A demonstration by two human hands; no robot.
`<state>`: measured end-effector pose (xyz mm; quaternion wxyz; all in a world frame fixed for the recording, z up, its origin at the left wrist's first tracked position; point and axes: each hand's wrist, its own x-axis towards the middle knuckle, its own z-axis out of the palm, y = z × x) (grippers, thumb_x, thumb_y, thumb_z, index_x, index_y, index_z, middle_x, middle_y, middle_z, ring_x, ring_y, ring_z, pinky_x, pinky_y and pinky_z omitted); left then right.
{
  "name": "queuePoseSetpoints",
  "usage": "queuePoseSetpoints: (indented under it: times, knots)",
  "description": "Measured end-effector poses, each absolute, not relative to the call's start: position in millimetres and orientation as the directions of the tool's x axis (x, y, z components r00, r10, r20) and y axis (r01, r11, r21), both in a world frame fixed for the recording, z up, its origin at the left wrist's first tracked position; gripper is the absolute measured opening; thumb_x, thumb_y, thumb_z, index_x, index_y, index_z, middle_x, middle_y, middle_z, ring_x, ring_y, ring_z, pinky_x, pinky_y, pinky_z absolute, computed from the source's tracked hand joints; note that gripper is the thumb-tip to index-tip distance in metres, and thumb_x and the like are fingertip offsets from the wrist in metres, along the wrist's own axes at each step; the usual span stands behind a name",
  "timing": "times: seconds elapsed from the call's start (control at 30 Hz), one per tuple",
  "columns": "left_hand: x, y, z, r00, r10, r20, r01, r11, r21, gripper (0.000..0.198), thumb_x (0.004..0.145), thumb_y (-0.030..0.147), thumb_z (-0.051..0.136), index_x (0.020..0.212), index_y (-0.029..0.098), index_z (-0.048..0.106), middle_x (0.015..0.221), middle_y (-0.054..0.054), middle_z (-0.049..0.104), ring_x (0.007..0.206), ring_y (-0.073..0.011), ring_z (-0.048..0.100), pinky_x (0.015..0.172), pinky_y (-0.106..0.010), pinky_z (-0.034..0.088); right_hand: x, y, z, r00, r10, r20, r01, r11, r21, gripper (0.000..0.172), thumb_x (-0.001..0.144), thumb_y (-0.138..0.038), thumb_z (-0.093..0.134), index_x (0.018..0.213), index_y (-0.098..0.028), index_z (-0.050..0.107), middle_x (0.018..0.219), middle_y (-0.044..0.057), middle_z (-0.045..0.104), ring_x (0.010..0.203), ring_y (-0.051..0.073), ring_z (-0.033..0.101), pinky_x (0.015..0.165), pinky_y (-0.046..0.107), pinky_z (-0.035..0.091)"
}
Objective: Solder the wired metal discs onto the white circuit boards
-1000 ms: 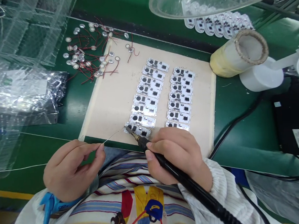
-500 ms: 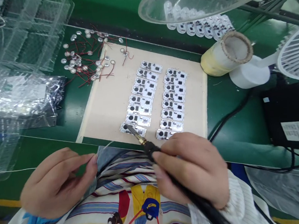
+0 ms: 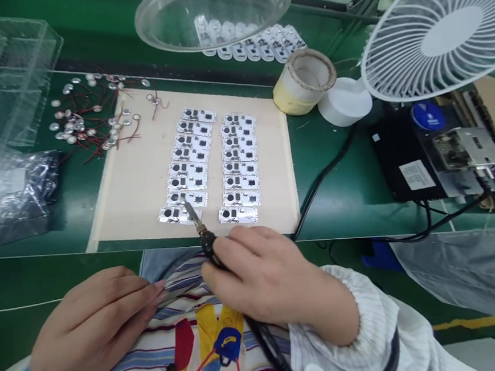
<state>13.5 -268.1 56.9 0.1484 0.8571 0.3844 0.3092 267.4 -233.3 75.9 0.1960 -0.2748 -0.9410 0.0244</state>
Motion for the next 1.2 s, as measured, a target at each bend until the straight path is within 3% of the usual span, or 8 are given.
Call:
queuePoseSetpoints:
  times: [0.17, 0.23, 0.33, 0.63, 1.2]
  knots:
    - [35.2, -264.5, 46.1, 0.366, 0.815, 0.449, 0.675, -0.565, 0.474, 0.012, 0.078, 0.010, 0.068, 0.083, 0.016, 0.059, 0.063, 0.000, 0.063, 0.055, -0.0111, 0.056, 0.053, -0.024, 0.051, 310.0, -223.9, 67.7, -0.397, 0.812, 0.428, 0.582, 0.583, -0.566, 0.019, 0.082, -0.012, 0.064, 0.099, -0.021, 0.066, 0.084, 0.004, 0.060, 0.071, 0.016, 0.060, 0.058, 0.028, 0.049]
    - [41.5, -263.6, 42.4, 0.319, 0.833, 0.451, 0.707, -0.526, 0.472, 0.015, 0.077, 0.009, 0.069, 0.081, 0.018, 0.058, 0.061, 0.002, 0.059, 0.053, -0.0099, 0.053, 0.051, -0.023, 0.048, 318.0, -220.8, 59.4, -0.241, 0.862, 0.446, 0.505, 0.504, -0.701, 0.018, 0.079, -0.012, 0.065, 0.094, -0.022, 0.065, 0.080, 0.002, 0.063, 0.069, 0.017, 0.061, 0.056, 0.030, 0.049]
    - [46.8, -263.3, 40.3, 0.293, 0.849, 0.439, 0.721, -0.498, 0.481, 0.015, 0.077, 0.009, 0.068, 0.081, 0.018, 0.057, 0.060, 0.003, 0.056, 0.052, -0.0089, 0.050, 0.050, -0.022, 0.046, 320.6, -216.4, 45.5, -0.175, 0.886, 0.429, 0.381, 0.463, -0.800, 0.015, 0.077, -0.010, 0.065, 0.082, -0.024, 0.063, 0.071, 0.000, 0.063, 0.060, 0.016, 0.060, 0.049, 0.030, 0.048]
    - [56.8, -261.5, 41.2, 0.271, 0.877, 0.396, 0.752, -0.450, 0.482, 0.014, 0.079, 0.009, 0.064, 0.080, 0.021, 0.057, 0.059, 0.004, 0.054, 0.054, -0.0098, 0.053, 0.052, -0.023, 0.047, 315.9, -206.1, 32.9, -0.239, 0.866, 0.438, 0.324, 0.497, -0.805, 0.016, 0.076, -0.009, 0.065, 0.076, -0.024, 0.061, 0.065, -0.001, 0.063, 0.054, 0.015, 0.059, 0.046, 0.029, 0.047]
    - [56.5, -256.0, 38.8, 0.313, 0.869, 0.384, 0.771, -0.468, 0.431, 0.009, 0.078, 0.012, 0.066, 0.074, 0.018, 0.060, 0.058, 0.002, 0.059, 0.054, -0.0097, 0.056, 0.051, -0.021, 0.047, 308.5, -210.8, 48.2, -0.290, 0.867, 0.405, 0.437, 0.496, -0.750, 0.017, 0.077, -0.008, 0.064, 0.074, -0.024, 0.058, 0.063, -0.001, 0.061, 0.056, 0.015, 0.061, 0.047, 0.027, 0.050]
